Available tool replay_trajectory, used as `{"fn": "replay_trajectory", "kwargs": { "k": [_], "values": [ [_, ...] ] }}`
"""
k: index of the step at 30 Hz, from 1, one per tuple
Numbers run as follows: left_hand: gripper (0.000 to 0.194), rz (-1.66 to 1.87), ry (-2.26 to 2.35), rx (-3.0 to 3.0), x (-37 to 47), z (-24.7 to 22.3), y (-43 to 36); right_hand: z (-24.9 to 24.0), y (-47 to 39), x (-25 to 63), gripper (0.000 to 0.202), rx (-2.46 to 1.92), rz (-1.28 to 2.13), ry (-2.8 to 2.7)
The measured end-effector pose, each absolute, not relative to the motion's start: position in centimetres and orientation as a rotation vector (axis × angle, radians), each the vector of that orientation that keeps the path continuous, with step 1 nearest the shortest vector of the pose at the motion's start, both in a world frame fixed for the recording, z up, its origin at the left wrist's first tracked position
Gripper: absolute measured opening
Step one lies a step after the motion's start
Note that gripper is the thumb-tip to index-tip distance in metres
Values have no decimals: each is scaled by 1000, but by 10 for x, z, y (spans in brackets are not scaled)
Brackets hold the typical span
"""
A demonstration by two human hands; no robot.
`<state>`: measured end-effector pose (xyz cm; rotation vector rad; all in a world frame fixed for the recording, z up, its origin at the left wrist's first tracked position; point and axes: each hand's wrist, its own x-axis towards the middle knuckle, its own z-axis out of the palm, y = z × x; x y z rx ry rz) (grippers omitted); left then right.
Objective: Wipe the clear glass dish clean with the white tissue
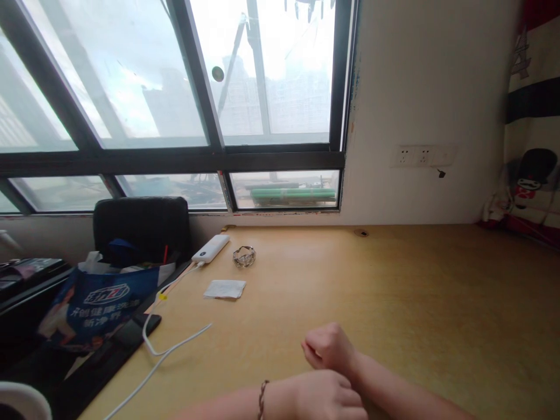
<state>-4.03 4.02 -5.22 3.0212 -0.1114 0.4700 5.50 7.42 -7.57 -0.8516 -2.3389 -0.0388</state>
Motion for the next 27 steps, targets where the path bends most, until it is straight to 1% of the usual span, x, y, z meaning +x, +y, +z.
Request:
{"fn": "replay_trajectory", "kwargs": {
  "k": [1,2,3,4,6,8,11,12,14,16,18,21,24,27],
  "values": [
    [20,502,-97,3043,-48,-47,53,-74,82,60,31,-902,-40,-2297],
    [20,605,75,3125,-57,-40,66,-73,89,66,32,-958,-32,-2265],
    [21,741,329,3177,-69,-33,79,-71,96,72,32,-1026,-24,-2234],
    [22,854,677,3162,-83,-26,91,-69,101,78,32,-1123,-35,-2178],
    [25,913,1360,3000,-114,-15,112,-66,111,88,33,-1258,-46,-2097],
    [26,836,1954,2758,-144,-13,128,-67,116,93,35,-1329,-41,-2046],
    [28,443,2581,2340,-178,-25,144,-71,118,95,35,-1352,-11,-2037],
    [30,301,2698,2176,-185,-31,147,-73,118,93,35,-1346,-5,-2045],
    [30,94,2693,2003,-190,-43,150,-74,116,91,35,-1322,0,-2067],
    [28,48,2516,2070,-184,-48,149,-73,113,89,35,-1297,0,-2090],
    [25,136,2235,2278,-171,-49,145,-72,111,88,35,-1278,-4,-2109],
    [23,311,1626,2553,-144,-45,132,-70,111,89,34,-1285,-20,-2113],
    [35,363,1158,2639,-120,-41,114,-69,112,90,32,-1326,-11,-2104],
    [48,306,943,2644,-105,-37,99,-69,111,88,26,-1335,60,-2113]
  ]
}}
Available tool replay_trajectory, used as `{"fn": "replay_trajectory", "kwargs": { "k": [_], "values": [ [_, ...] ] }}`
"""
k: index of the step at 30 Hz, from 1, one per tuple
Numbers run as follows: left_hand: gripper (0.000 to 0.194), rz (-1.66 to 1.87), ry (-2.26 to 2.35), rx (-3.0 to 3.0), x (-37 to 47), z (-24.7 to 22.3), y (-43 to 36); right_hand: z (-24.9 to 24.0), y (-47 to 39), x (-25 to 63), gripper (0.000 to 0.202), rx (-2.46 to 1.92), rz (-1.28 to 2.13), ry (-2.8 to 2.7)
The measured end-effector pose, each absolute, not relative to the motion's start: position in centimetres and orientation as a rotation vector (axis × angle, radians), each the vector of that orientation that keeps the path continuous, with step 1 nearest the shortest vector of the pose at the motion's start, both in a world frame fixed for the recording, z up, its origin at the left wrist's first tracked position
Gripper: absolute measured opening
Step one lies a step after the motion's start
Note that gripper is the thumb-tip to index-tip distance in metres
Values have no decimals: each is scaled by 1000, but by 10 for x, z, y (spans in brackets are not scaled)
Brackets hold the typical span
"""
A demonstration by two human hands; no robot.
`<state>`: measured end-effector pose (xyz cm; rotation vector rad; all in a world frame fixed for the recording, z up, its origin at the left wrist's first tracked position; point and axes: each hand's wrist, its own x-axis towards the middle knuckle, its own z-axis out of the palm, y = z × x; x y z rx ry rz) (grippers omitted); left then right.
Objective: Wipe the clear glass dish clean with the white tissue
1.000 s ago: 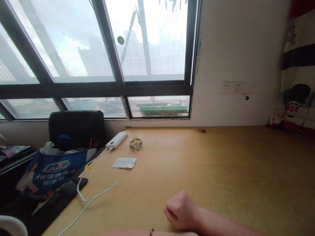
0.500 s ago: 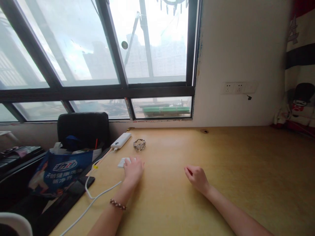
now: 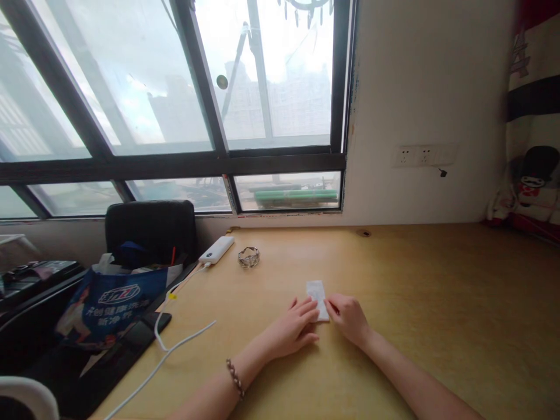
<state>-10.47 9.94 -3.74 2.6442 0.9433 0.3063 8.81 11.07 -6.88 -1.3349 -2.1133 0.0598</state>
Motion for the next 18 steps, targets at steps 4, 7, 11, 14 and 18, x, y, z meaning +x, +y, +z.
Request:
{"fn": "replay_trajectory", "kwargs": {
  "k": [4,7,11,14,18],
  "values": [
    [59,254,811,2651,-97,-33,91,-68,109,84,11,-1252,185,-2134],
    [53,270,803,2652,-99,-33,93,-70,110,83,11,-1184,288,-2133],
    [40,419,927,2613,-104,-36,102,-75,116,84,15,-1155,379,-2074],
    [31,579,1014,2540,-108,-39,106,-78,120,87,19,-1147,450,-2001],
    [24,754,1055,2308,-108,-47,108,-75,124,91,17,-1092,536,-1779]
  ]
}}
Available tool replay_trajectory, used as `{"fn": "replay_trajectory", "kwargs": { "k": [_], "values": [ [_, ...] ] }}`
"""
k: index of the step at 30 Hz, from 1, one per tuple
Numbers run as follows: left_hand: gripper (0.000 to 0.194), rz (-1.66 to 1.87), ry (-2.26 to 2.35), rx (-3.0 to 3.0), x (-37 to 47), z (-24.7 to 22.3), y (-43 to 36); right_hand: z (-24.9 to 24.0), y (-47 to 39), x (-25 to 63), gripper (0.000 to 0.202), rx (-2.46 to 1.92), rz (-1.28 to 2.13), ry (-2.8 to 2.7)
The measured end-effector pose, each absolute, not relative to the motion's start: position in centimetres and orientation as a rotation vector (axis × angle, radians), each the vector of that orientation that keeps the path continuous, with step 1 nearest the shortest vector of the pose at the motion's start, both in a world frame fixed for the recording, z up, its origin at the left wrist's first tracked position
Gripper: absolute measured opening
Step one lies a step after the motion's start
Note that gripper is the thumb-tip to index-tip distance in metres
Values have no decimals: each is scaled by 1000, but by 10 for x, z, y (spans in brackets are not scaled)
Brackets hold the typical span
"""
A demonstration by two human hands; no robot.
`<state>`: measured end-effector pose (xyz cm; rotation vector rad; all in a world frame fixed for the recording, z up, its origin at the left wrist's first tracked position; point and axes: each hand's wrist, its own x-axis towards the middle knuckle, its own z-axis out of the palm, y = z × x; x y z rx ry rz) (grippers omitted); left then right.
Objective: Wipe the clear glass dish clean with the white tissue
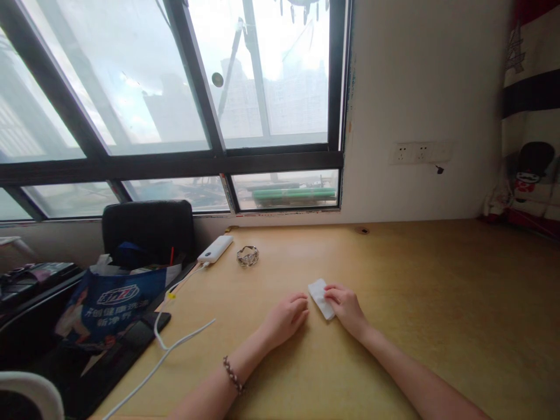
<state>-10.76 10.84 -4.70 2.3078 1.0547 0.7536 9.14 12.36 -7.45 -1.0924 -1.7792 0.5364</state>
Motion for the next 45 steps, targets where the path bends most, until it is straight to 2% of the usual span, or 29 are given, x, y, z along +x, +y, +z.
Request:
{"fn": "replay_trajectory", "kwargs": {
  "k": [3,7,11,15,20,27,37,45],
  "values": [
    [28,892,1039,1919,-96,-53,115,-69,124,92,14,-1008,628,-1543],
    [37,946,794,1304,-66,-58,130,-64,121,90,13,-921,760,-1448],
    [40,1097,720,1045,-48,-62,139,-62,115,86,11,-1046,552,-1601],
    [36,1091,696,1002,-51,-64,132,-60,110,83,15,-1204,353,-1680],
    [36,1036,715,1031,-58,-60,123,-63,112,83,24,-1259,334,-1663],
    [36,1055,758,1056,-57,-62,124,-60,109,82,16,-1180,462,-1666],
    [37,1005,765,1202,-55,-58,124,-64,115,85,18,-1196,616,-1514],
    [30,1213,919,1067,-59,-76,132,-69,124,94,19,-1034,1056,-1010]
  ]
}}
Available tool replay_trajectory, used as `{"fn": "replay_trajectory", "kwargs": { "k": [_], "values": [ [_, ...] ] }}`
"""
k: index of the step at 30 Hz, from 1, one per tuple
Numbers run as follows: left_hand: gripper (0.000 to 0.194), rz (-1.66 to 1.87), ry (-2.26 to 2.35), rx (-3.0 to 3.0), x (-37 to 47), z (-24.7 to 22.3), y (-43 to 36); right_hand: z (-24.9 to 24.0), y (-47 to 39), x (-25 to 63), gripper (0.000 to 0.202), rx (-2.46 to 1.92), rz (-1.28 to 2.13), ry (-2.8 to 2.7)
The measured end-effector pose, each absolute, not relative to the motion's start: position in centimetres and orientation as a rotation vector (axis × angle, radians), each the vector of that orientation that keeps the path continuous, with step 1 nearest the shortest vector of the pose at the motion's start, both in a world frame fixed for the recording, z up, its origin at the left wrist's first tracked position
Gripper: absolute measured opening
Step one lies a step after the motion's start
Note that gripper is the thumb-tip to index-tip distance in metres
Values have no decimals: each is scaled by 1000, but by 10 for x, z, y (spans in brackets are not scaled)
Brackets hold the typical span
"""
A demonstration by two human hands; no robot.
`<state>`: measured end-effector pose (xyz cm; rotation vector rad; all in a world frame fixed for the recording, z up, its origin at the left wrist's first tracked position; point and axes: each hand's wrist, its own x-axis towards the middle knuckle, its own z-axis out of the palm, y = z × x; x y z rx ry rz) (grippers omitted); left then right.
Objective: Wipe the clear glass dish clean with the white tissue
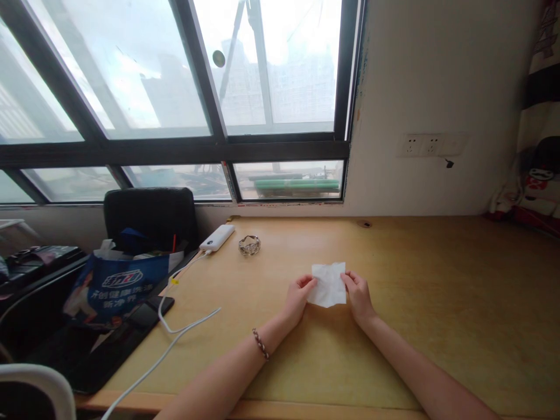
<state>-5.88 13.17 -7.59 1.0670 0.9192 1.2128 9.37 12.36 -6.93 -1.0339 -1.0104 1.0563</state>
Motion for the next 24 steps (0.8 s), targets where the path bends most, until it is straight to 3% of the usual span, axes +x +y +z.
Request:
{"fn": "replay_trajectory", "kwargs": {
  "k": [9,15,18,21,24],
  "values": [
    [31,1308,845,920,-60,-74,135,-62,123,86,26,-844,1603,-773],
    [31,1143,988,1227,-82,-67,155,-73,134,99,25,-966,1433,-704],
    [29,1219,1262,1497,-119,-63,178,-79,140,105,23,-1029,1361,-651],
    [24,1287,1830,1881,-168,-63,199,-82,141,105,21,-1039,1365,-657],
    [33,1161,2253,2022,-211,-67,210,-83,139,102,20,-1062,1353,-729]
  ]
}}
